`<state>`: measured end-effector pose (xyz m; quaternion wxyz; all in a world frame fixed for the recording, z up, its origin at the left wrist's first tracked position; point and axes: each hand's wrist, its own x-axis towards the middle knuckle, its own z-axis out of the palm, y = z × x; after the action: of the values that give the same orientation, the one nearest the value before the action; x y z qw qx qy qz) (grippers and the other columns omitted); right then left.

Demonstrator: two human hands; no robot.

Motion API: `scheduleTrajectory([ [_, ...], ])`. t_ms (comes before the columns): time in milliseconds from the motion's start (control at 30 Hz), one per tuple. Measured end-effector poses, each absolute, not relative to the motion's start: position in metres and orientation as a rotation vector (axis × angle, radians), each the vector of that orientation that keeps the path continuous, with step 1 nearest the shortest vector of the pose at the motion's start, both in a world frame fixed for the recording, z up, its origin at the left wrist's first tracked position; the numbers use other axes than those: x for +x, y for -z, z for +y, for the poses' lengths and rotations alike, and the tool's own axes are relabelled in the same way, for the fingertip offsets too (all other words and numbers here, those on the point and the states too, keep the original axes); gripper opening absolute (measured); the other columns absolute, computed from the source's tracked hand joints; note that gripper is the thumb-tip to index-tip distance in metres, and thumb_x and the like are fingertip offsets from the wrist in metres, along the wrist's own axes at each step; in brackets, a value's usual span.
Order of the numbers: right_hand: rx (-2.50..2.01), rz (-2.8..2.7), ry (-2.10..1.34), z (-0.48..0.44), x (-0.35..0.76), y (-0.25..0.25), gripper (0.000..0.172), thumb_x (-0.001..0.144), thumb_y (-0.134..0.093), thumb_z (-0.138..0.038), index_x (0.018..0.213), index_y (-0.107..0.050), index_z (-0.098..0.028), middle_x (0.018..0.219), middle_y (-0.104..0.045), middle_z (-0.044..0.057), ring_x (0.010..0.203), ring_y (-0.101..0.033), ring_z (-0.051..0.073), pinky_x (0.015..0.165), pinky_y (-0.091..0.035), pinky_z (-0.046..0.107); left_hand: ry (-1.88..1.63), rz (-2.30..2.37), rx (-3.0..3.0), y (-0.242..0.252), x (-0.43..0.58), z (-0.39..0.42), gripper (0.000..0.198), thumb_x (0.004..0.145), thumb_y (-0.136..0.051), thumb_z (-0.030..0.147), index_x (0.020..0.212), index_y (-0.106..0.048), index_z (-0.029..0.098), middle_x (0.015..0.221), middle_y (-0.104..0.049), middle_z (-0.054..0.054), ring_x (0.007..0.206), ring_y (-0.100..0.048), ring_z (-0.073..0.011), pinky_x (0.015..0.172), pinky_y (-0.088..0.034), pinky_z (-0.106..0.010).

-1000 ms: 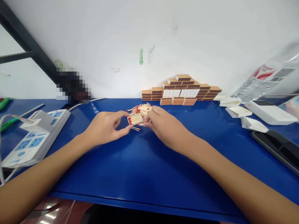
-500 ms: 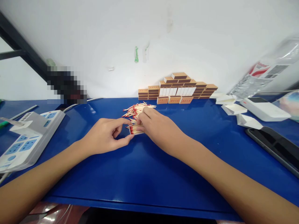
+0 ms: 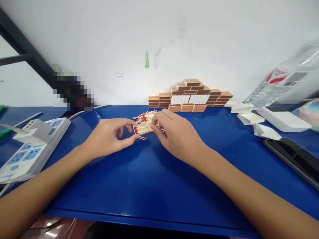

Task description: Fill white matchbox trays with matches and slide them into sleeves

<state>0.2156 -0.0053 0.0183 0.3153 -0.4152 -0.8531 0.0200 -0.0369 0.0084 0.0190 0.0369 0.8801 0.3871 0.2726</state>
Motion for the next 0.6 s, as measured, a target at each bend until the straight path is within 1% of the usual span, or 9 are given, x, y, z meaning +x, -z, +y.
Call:
scheduleTrajectory([
  [100, -1.163, -2.239, -0.187, -0.002, 0.214, -0.010, 0.010, 0.098, -0.057, -0.022, 0.089, -0.061, -0.020, 0.082, -0.060, 0.002, 0.070, -0.053, 0.015, 0.066, -0.039, 0.029, -0.829, 1.251, 2.697, -0.022, -0.043, 0.017, 0.024, 0.085, -0.073, 0.035, 0.103, -0.074, 0.020, 0.082, -0.074, 0.003, 0.059, -0.059, -0.0103, 0.058, -0.043, -0.024],
  [167, -1.165, -2.270, -0.303, -0.001, 0.208, -0.002, 0.009, 0.096, -0.061, -0.021, 0.087, -0.062, -0.020, 0.079, -0.060, 0.000, 0.069, -0.052, 0.015, 0.065, -0.039, 0.028, -0.825, 1.295, 2.682, -0.023, -0.046, 0.021, 0.025, 0.085, -0.072, 0.035, 0.105, -0.074, 0.021, 0.084, -0.075, 0.002, 0.061, -0.060, -0.0108, 0.058, -0.043, -0.024],
  [233, -1.135, -2.288, -0.357, 0.000, 0.199, 0.005, 0.006, 0.094, -0.061, -0.019, 0.090, -0.065, -0.020, 0.082, -0.061, 0.001, 0.072, -0.054, 0.015, 0.068, -0.040, 0.028, -0.838, 1.350, 2.663, -0.024, -0.048, 0.024, 0.025, 0.086, -0.071, 0.036, 0.106, -0.074, 0.021, 0.085, -0.075, 0.002, 0.062, -0.061, -0.0113, 0.058, -0.042, -0.024],
  [333, -1.091, -2.306, -0.329, 0.001, 0.186, 0.011, 0.011, 0.097, -0.056, -0.016, 0.092, -0.065, -0.019, 0.090, -0.062, 0.004, 0.080, -0.056, 0.017, 0.074, -0.042, 0.029, -0.835, 1.389, 2.660, -0.023, -0.048, 0.025, 0.026, 0.087, -0.069, 0.037, 0.107, -0.074, 0.021, 0.085, -0.075, 0.002, 0.063, -0.062, -0.0121, 0.058, -0.042, -0.024],
  [400, -1.111, -2.317, -0.288, 0.002, 0.182, 0.012, 0.011, 0.097, -0.055, -0.016, 0.092, -0.064, -0.018, 0.094, -0.063, 0.006, 0.085, -0.056, 0.018, 0.077, -0.043, 0.031, -0.818, 1.387, 2.681, -0.021, -0.047, 0.024, 0.027, 0.086, -0.070, 0.037, 0.108, -0.074, 0.021, 0.086, -0.076, 0.001, 0.063, -0.062, -0.0125, 0.058, -0.041, -0.025],
  [500, -1.134, -2.361, -0.290, 0.005, 0.184, 0.012, 0.008, 0.096, -0.058, -0.015, 0.090, -0.063, -0.018, 0.094, -0.061, 0.006, 0.089, -0.056, 0.020, 0.079, -0.043, 0.032, -0.801, 1.377, 2.718, -0.018, -0.045, 0.021, 0.027, 0.085, -0.070, 0.035, 0.106, -0.074, 0.020, 0.084, -0.075, 0.000, 0.061, -0.061, -0.0126, 0.056, -0.040, -0.025],
  [600, -1.081, -2.426, -0.347, 0.009, 0.191, 0.010, 0.013, 0.097, -0.054, -0.011, 0.089, -0.062, -0.018, 0.092, -0.058, 0.005, 0.089, -0.055, 0.019, 0.080, -0.043, 0.031, -0.776, 1.376, 2.738, -0.017, -0.044, 0.019, 0.025, 0.085, -0.070, 0.036, 0.103, -0.074, 0.020, 0.082, -0.074, 0.000, 0.060, -0.060, -0.0122, 0.056, -0.039, -0.025],
])
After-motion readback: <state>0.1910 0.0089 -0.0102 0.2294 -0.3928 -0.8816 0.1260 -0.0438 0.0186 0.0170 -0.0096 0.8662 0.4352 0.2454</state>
